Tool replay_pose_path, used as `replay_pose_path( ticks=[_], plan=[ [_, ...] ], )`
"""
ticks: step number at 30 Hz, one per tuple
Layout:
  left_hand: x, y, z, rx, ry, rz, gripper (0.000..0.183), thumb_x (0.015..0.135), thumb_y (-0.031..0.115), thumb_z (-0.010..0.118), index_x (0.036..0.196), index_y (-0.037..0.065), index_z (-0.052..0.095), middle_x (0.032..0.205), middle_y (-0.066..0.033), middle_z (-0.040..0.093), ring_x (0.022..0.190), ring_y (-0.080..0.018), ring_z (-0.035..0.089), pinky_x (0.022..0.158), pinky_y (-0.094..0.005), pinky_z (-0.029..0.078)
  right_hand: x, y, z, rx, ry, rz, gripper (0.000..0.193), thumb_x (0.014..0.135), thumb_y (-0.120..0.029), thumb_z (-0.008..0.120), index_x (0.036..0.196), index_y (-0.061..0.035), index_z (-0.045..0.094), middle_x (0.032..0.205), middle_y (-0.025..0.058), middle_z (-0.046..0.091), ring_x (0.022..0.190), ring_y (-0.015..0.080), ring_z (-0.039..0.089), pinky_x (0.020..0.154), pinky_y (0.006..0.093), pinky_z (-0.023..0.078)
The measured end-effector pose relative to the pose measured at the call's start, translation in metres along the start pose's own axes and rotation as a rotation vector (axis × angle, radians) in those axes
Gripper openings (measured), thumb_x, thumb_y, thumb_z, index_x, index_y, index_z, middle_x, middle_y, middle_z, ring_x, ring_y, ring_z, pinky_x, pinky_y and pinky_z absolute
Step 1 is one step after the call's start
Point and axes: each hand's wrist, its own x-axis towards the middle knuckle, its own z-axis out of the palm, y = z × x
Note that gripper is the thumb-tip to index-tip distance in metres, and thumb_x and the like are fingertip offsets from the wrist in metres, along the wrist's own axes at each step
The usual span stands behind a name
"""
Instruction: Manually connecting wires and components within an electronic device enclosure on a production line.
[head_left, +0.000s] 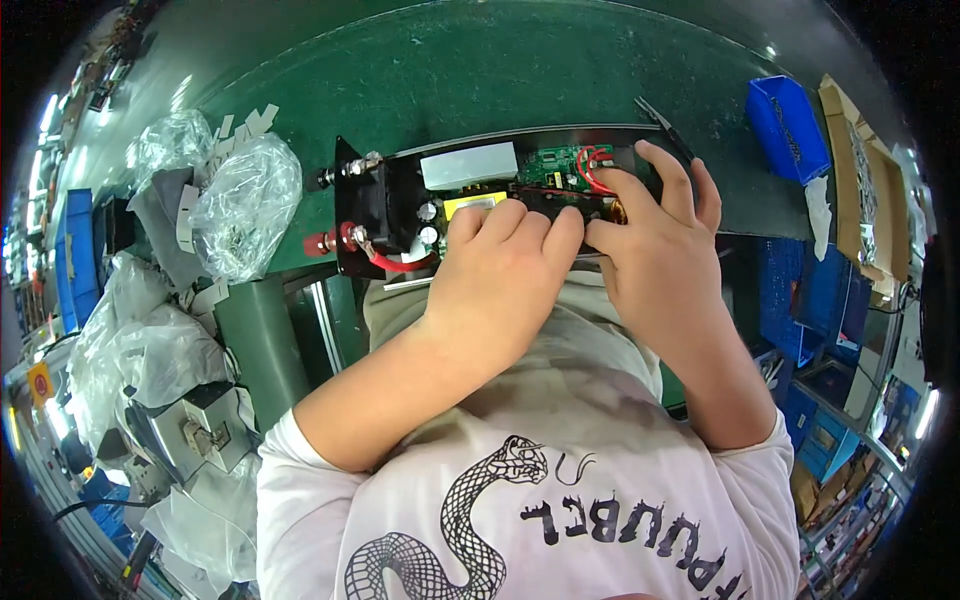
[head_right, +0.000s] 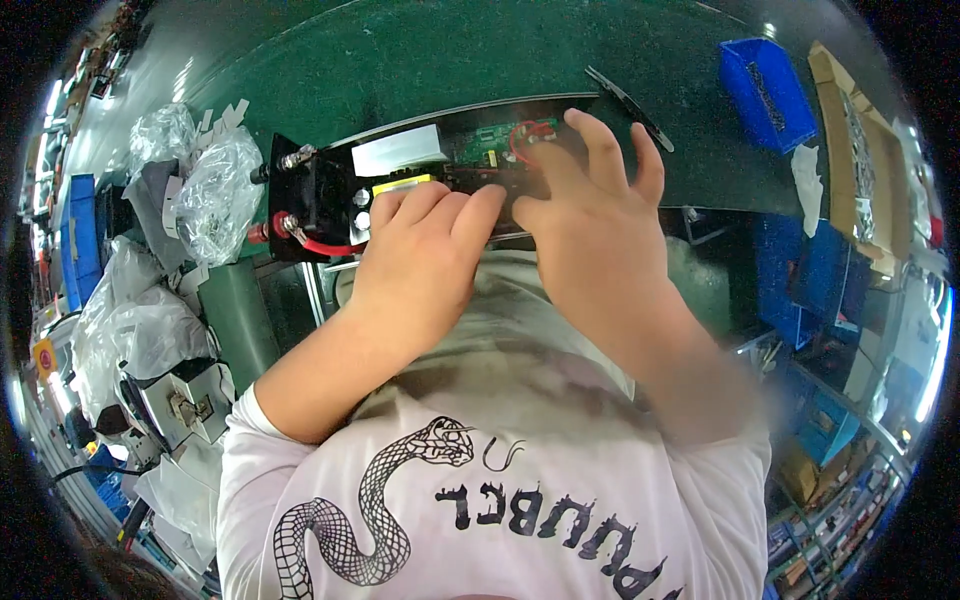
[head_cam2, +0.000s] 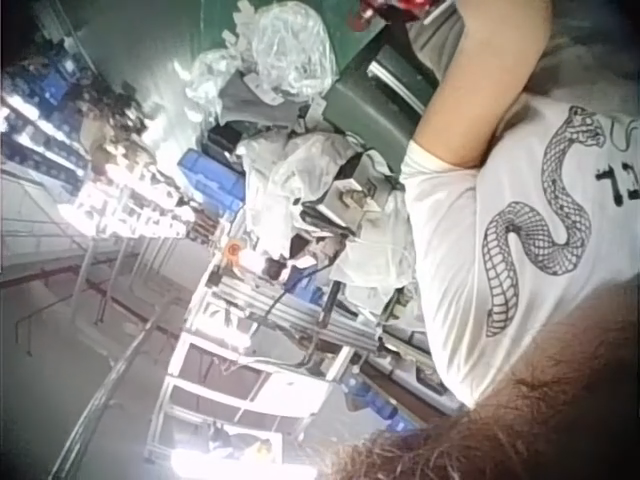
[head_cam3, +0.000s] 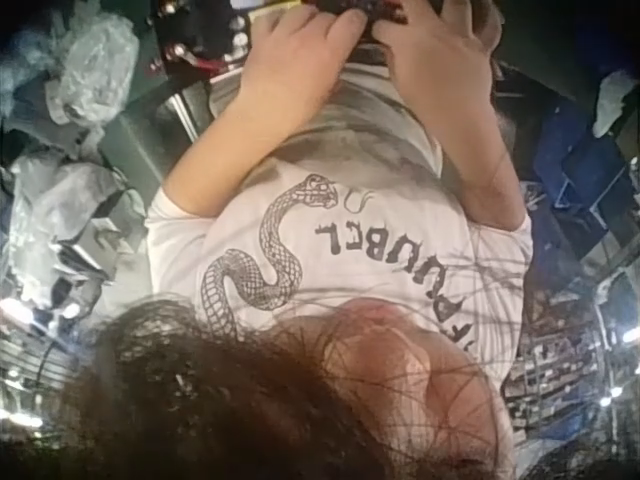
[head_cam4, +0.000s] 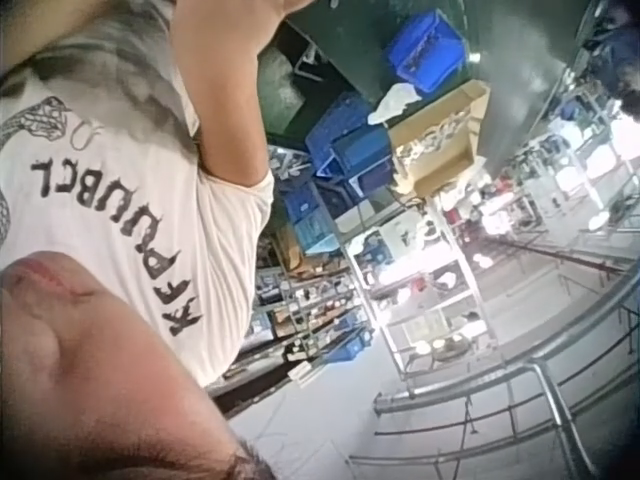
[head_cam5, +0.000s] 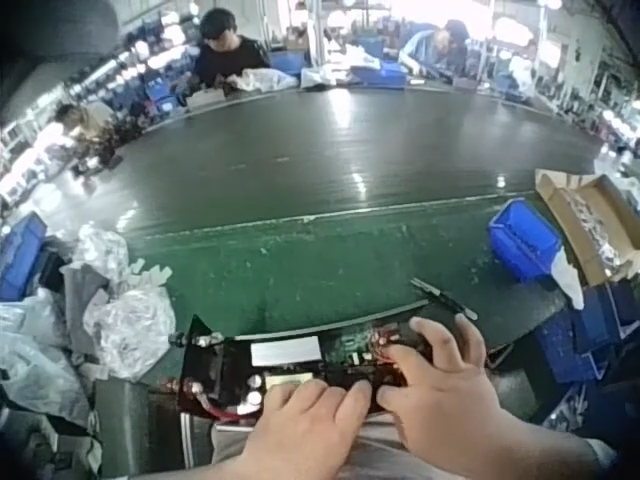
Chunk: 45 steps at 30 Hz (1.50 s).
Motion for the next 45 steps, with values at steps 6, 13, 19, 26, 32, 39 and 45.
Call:
replay_pose_path(
  ticks=[6, 13, 19, 26, 32, 39, 45],
  plan=[
    [-0.001, 0.002, -0.002, 0.005, 0.001, -0.017, 0.025, 0.077, 0.011, 0.067, 0.099, 0.008, 0.055, 0.087, -0.0040, 0.065, 0.092, -0.0224, 0.060, 0.086, -0.0389, 0.042, 0.004, 0.000, -0.003, 0.010, 0.006, -0.067, 0.017, 0.073, -0.008, 0.073, 0.088, -0.0164, 0.077, 0.131, 0.0039, 0.063, 0.140, 0.0337, 0.041, 0.117, 0.0636, 0.021],
    [-0.002, -0.001, 0.005, -0.013, 0.062, -0.018, 0.021, 0.078, 0.012, 0.066, 0.096, 0.008, 0.056, 0.087, -0.0068, 0.066, 0.093, -0.0255, 0.061, 0.087, -0.0395, 0.041, 0.004, -0.006, -0.007, -0.071, -0.008, -0.080, 0.025, 0.077, -0.009, 0.073, 0.099, -0.0191, 0.078, 0.133, 0.0047, 0.062, 0.142, 0.0330, 0.040, 0.120, 0.0637, 0.016],
    [-0.001, -0.011, 0.002, 0.088, 0.249, 0.043, 0.023, 0.077, 0.015, 0.065, 0.098, 0.011, 0.058, 0.094, -0.0061, 0.064, 0.094, -0.0237, 0.060, 0.087, -0.0402, 0.044, 0.020, -0.005, -0.009, -0.146, 0.029, -0.053, 0.027, 0.077, -0.010, 0.077, 0.103, -0.0158, 0.075, 0.137, 0.0033, 0.061, 0.141, 0.0311, 0.044, 0.121, 0.0605, 0.014],
    [-0.097, -0.111, -0.081, 0.308, 0.383, -0.528, 0.019, 0.085, 0.020, 0.064, 0.072, 0.006, 0.071, 0.074, -0.0147, 0.069, 0.073, -0.0371, 0.067, 0.064, -0.0487, 0.052, -0.034, 0.014, -0.025, 0.154, 0.399, -0.190, 0.025, 0.072, -0.004, 0.080, 0.095, -0.0049, 0.071, 0.121, 0.0132, 0.066, 0.120, 0.0341, 0.060, 0.109, 0.0492, 0.041],
    [-0.152, -0.186, -0.068, 0.491, 0.190, -0.882, 0.015, 0.090, 0.023, 0.067, 0.094, 0.013, 0.077, 0.105, -0.0059, 0.069, 0.103, -0.0299, 0.064, 0.082, -0.0459, 0.052, -0.026, -0.033, -0.015, 0.325, 0.142, -0.470, 0.025, 0.068, -0.003, 0.080, 0.091, -0.0036, 0.070, 0.107, 0.0138, 0.068, 0.094, 0.0317, 0.067, 0.082, 0.0420, 0.053],
    [-0.138, -0.206, -0.081, 0.567, -0.106, -0.893, 0.016, 0.086, 0.016, 0.063, 0.094, 0.009, 0.075, 0.101, -0.0082, 0.069, 0.106, -0.0300, 0.064, 0.087, -0.0472, 0.049, -0.020, -0.043, -0.013, 0.434, 0.255, -0.496, 0.026, 0.067, -0.003, 0.080, 0.091, -0.0052, 0.070, 0.105, 0.0120, 0.068, 0.089, 0.0289, 0.067, 0.078, 0.0412, 0.053],
    [-0.141, -0.208, -0.069, 0.450, 0.157, -0.856, 0.020, 0.088, 0.025, 0.066, 0.088, 0.007, 0.074, 0.100, -0.0106, 0.069, 0.102, -0.0328, 0.065, 0.082, -0.0486, 0.051, -0.025, -0.038, -0.007, 0.477, 0.209, -0.477, 0.023, 0.069, -0.006, 0.080, 0.090, -0.0073, 0.071, 0.105, 0.0095, 0.069, 0.087, 0.0269, 0.068, 0.078, 0.0399, 0.052]
  ],
)
